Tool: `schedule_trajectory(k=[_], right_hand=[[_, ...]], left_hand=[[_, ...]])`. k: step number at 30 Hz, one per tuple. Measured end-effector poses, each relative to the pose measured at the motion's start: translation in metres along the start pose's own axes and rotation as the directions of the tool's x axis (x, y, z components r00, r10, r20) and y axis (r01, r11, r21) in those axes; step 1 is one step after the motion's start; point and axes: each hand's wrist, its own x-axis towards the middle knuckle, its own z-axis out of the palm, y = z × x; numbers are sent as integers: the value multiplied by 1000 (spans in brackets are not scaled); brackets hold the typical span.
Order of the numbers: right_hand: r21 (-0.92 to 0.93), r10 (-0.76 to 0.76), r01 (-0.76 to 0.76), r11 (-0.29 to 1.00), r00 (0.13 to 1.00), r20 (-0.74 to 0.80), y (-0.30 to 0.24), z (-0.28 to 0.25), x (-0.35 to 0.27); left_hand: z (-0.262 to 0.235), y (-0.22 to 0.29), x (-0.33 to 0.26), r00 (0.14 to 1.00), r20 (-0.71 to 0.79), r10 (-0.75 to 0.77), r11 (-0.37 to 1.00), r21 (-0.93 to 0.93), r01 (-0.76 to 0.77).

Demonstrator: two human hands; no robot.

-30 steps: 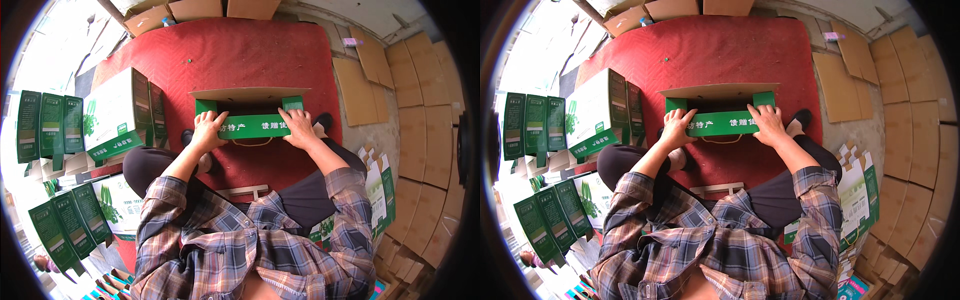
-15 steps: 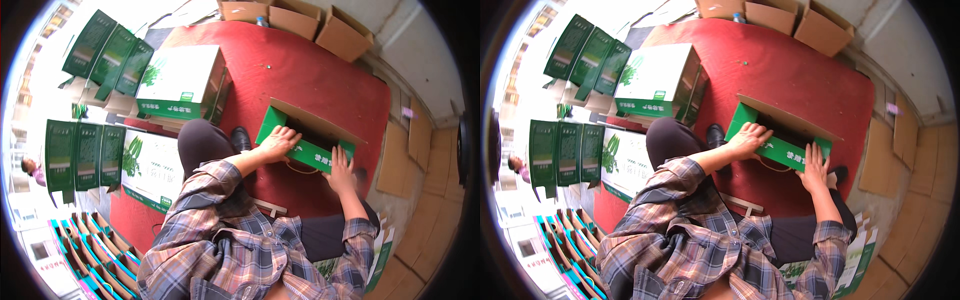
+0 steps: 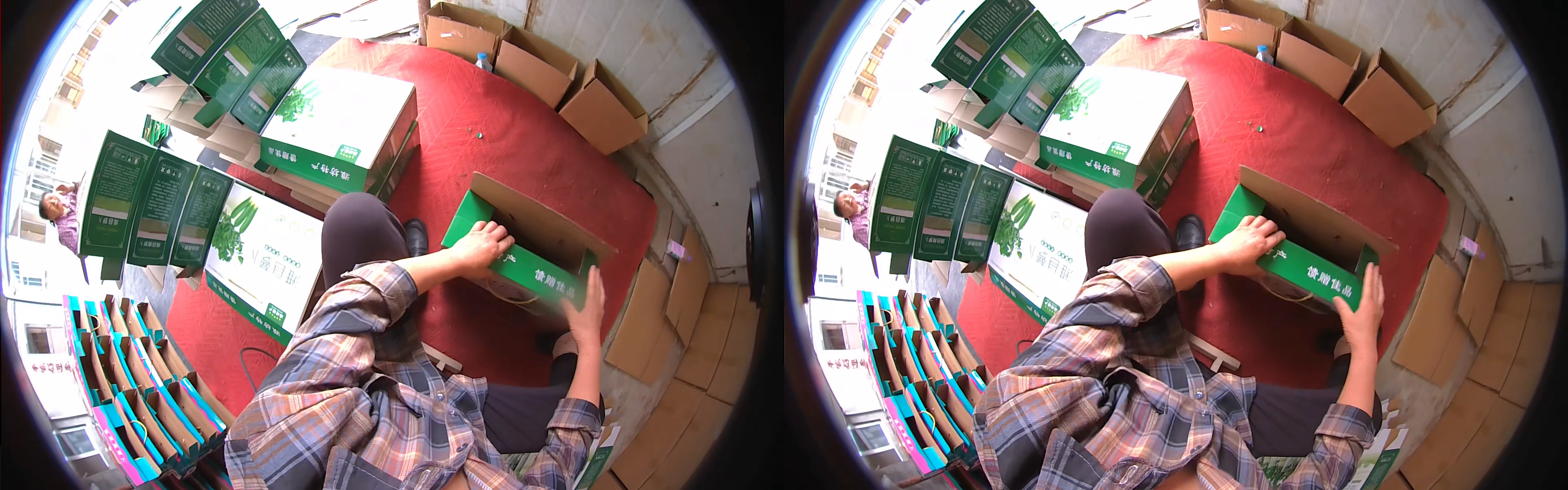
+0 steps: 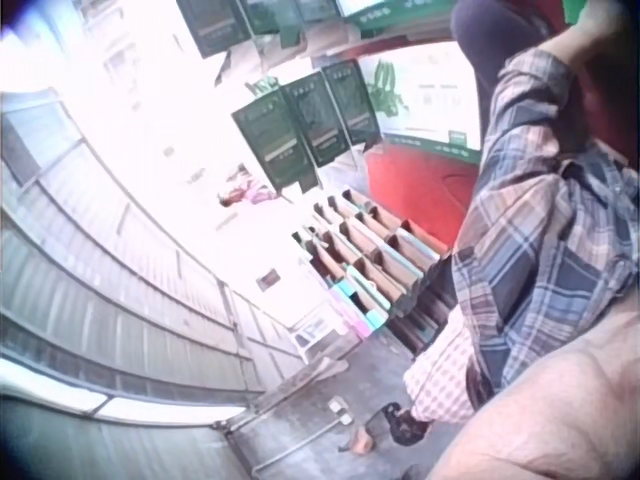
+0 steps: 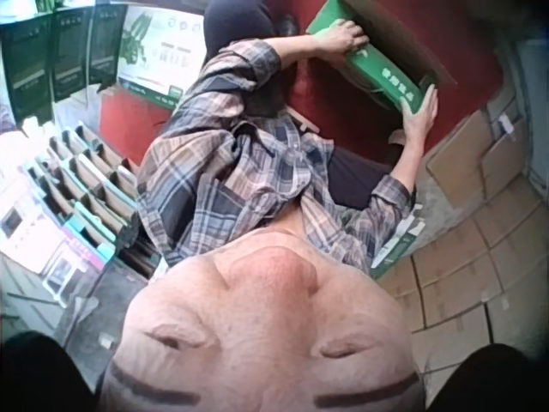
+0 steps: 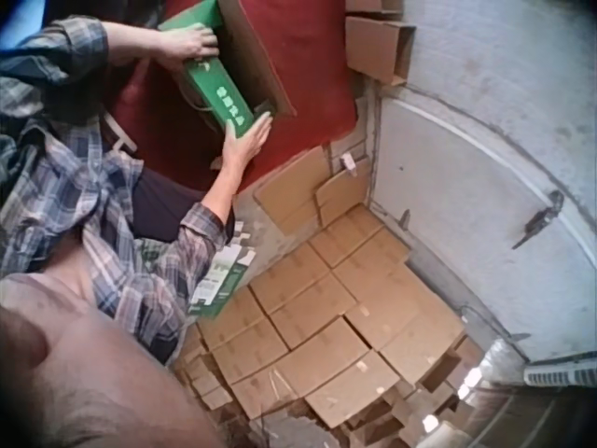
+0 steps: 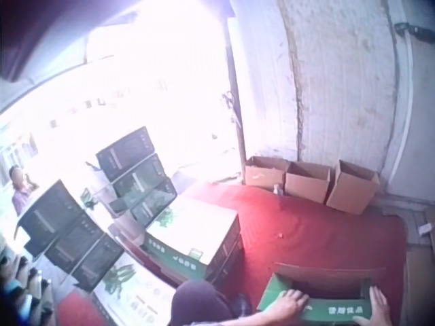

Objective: The person folds flat cardboard templates into boxes by hand, tucking in the bottom flaps and folding the top edges inward, and stacks the assembled boxes onto a pile.

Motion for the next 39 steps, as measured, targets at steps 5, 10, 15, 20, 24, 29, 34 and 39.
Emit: schedule_trajectory(k=[5,10,15,20,24,29,34,39], right_hand=[[192,155,-116,974,967,-200,18,-32,3],[385,338,-244,890,921,-195,52,-36,3],[386,318,-227,894,929,-189,60,-38,-2],[343,285,-224,913,948,-140,59,-38,-1],[307,261,-214,927,958,-121,59,-38,-2],[290,269,-235,928,959,-85,41,-40,-1],[203,284,-276,939,959,-11,42,-38,0],[139,341,-334,932,940,-31,46,-48,-13]], left_hand=[[-11,-16,6,932,-202,-301,941,-220,256],[-46,-30,12,745,-186,-641,685,-577,445],[-100,-47,11,630,-192,-752,103,-979,-175],[-160,-83,-7,500,-147,-854,-171,-827,-536],[-187,-147,-29,229,-175,-958,-16,-760,-650],[-182,-244,-86,26,-104,-994,59,-730,-680],[-174,-276,-106,-205,-92,-974,210,-704,-679],[-153,-285,-80,-171,-121,-978,206,-703,-681]])
